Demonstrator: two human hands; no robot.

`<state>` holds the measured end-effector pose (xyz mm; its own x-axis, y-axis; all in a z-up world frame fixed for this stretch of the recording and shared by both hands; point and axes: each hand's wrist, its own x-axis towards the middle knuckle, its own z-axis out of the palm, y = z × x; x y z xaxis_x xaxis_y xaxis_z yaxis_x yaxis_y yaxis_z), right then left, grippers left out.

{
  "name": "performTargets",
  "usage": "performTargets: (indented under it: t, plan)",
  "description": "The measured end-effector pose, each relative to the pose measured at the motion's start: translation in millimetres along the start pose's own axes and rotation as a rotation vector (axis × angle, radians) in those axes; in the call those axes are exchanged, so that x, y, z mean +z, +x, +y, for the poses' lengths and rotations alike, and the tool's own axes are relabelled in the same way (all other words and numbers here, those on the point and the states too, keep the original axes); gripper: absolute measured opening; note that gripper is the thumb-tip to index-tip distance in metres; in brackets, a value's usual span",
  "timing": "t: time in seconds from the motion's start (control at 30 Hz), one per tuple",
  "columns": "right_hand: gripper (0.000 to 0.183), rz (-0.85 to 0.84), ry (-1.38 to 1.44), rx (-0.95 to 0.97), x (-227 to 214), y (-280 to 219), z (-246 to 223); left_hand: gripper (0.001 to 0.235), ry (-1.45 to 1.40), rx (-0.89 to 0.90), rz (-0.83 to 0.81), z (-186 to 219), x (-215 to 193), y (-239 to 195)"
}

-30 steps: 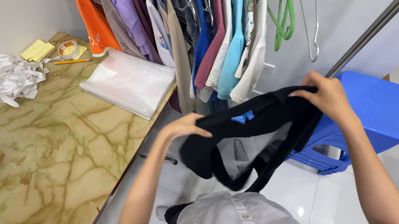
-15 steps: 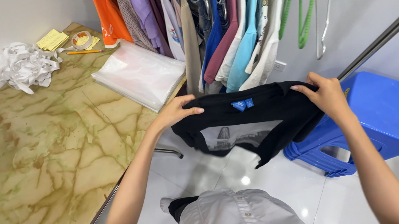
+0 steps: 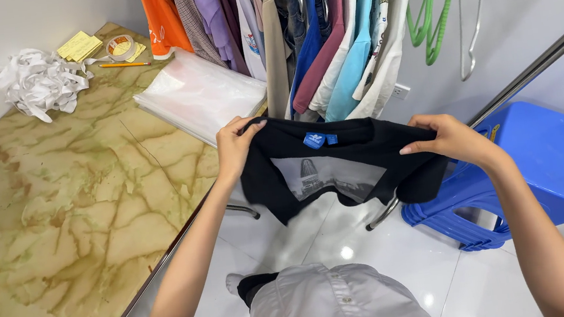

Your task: The person takes an orange t-shirt from a clothing rack, lays it on a marble-patterned table, and folds it neatly into a compact rectangle. They then take a black t-shirt from the rack, fold it using the same method, and place it next to the orange one.

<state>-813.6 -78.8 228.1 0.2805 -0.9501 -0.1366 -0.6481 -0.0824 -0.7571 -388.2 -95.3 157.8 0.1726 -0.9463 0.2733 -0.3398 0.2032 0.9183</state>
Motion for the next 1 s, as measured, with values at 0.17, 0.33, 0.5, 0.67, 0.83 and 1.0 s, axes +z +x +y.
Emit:
performTargets:
  t: [0.17,0.33,0.5,0.67,0.83,1.0]
  plan:
    - [0.021,0.214,-0.138,-0.12,-10,1,15,0.013,-0.071,-0.097,-0.163,3,-2,1]
    - [0.014,0.508,-0.268,-0.202,-8,2,37,0.024,0.089,0.053,-0.504,24,-15,1]
    - [0.025,0.545,-0.167,-0.205,-4,-10,23,0.029,0.272,0.417,-0.436,30,-27,5]
    - [0.008,0.454,-0.162,-0.143,4,-10,19,0.009,0.266,0.136,-0.073,-2,-4,-5]
    - [0.017,0.386,-0.118,-0.093,8,-1,43,0.012,0.061,-0.162,0.079,-41,13,1]
    - [0.015,0.315,-0.107,-0.052,9,7,67,0.016,0.003,-0.219,0.037,-53,1,9]
